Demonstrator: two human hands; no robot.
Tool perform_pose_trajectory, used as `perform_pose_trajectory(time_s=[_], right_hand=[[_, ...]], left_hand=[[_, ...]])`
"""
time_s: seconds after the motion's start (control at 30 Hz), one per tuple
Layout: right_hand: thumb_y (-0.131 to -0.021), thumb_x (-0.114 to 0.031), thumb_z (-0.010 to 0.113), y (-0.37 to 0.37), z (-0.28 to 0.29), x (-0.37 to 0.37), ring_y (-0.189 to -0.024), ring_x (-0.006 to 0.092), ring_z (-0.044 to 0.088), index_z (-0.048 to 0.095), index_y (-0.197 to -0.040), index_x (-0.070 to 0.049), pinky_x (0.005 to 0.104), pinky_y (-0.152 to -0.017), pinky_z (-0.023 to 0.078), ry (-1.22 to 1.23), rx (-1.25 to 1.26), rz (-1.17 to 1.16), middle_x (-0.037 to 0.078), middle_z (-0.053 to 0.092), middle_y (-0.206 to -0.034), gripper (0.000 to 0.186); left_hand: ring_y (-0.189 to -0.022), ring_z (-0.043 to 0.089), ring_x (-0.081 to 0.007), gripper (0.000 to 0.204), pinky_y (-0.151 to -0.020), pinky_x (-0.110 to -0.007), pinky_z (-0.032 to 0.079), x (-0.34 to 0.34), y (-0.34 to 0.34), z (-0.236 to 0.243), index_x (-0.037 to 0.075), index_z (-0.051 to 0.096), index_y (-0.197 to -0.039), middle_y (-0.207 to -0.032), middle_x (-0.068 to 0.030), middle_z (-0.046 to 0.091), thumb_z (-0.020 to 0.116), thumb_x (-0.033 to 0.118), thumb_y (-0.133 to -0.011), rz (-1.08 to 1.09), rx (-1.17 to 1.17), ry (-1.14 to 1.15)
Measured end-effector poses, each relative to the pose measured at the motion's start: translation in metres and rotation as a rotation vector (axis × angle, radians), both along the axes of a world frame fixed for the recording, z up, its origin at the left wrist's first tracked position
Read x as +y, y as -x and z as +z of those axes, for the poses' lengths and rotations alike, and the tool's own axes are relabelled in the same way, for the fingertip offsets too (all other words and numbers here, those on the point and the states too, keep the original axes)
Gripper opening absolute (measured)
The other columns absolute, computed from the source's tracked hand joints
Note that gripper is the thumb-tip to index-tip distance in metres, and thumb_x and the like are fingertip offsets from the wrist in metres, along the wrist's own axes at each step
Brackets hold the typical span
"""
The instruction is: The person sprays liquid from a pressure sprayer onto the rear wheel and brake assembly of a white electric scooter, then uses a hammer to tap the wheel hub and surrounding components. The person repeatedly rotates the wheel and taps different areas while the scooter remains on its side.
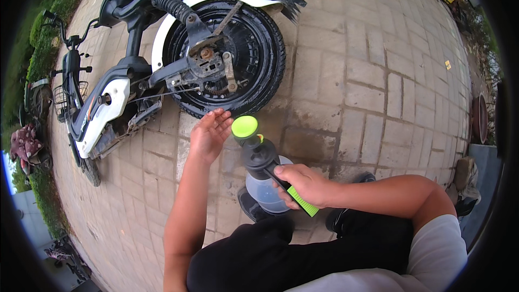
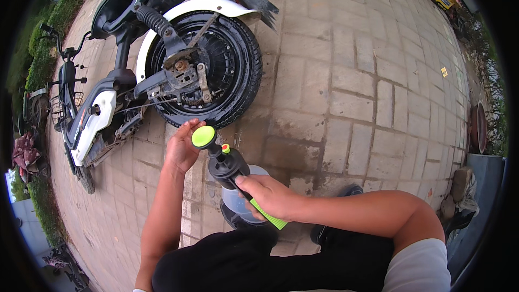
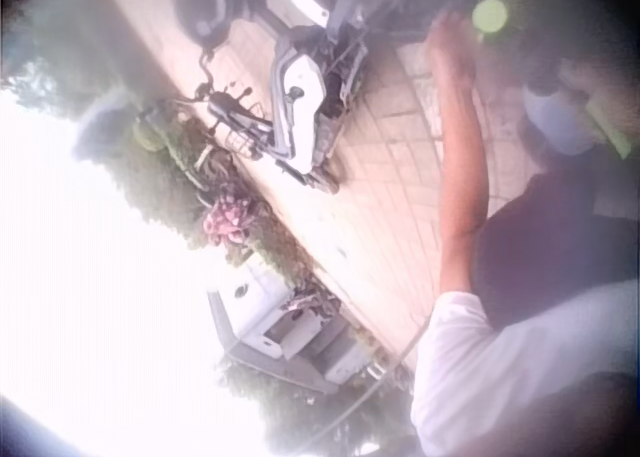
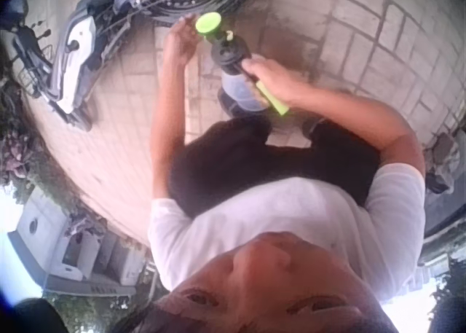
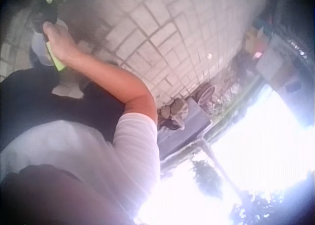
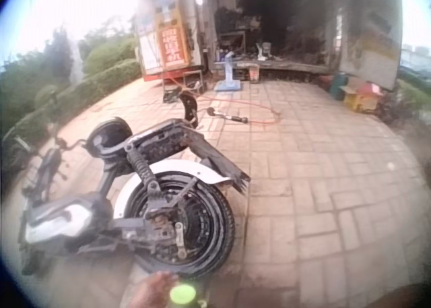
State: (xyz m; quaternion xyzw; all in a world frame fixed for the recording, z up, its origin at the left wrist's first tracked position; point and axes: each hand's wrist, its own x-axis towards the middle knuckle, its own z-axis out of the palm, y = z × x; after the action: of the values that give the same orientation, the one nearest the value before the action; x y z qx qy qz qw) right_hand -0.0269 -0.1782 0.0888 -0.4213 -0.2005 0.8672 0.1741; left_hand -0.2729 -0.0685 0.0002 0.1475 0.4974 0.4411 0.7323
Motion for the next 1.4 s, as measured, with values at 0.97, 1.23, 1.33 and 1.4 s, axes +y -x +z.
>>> perform_pose_trajectory(time_s=[0.97,1.23,1.33,1.4], right_hand=[[-0.095,-0.059,0.037,-0.013,-0.01,0.016,-0.046,0.0158,0.044,0.048,-0.092,0.0,0.0302,-0.046,0.04,0.166,0.037,-0.085,0.007,0.046,-0.062,0.06],[-0.098,-0.047,0.033,-0.011,-0.012,0.021,-0.047,0.0195,0.044,0.049,-0.093,-0.002,0.034,-0.049,0.04,0.202,0.009,-0.099,0.009,0.047,-0.062,0.048],[-0.097,-0.044,0.032,-0.014,-0.012,0.022,-0.048,0.0206,0.044,0.049,-0.093,-0.003,0.0349,-0.05,0.039,0.219,0.005,-0.115,0.01,0.047,-0.063,0.045],[-0.098,-0.047,0.032,-0.016,-0.012,0.022,-0.047,0.0208,0.044,0.049,-0.093,-0.003,0.035,-0.05,0.04,0.231,0.0,-0.13,0.01,0.047,-0.064,0.048]], left_hand=[[-0.089,0.056,-0.021,0.041,-0.078,-0.037,0.049,0.01,0.037,-0.048,0.007,0.054,-0.11,-0.105,-0.0065,0.056,0.06,0.042,-0.091,0.263,0.407,0.204],[-0.088,0.061,-0.0219,0.051,-0.078,-0.042,0.051,0.014,0.023,-0.072,0.004,0.053,-0.111,-0.095,-0.0055,0.064,0.05,0.052,-0.094,0.15,0.367,0.144],[-0.091,0.06,-0.0223,0.055,-0.081,-0.045,0.049,0.039,0.048,-0.058,0.005,0.052,-0.116,-0.099,-0.0042,0.062,0.055,0.054,-0.09,0.271,0.434,0.107],[-0.093,0.058,-0.0219,0.054,-0.084,-0.045,0.045,0.055,0.06,-0.045,0.008,0.051,-0.118,-0.104,-0.0037,0.061,0.056,0.053,-0.09,0.279,0.511,0.016]])
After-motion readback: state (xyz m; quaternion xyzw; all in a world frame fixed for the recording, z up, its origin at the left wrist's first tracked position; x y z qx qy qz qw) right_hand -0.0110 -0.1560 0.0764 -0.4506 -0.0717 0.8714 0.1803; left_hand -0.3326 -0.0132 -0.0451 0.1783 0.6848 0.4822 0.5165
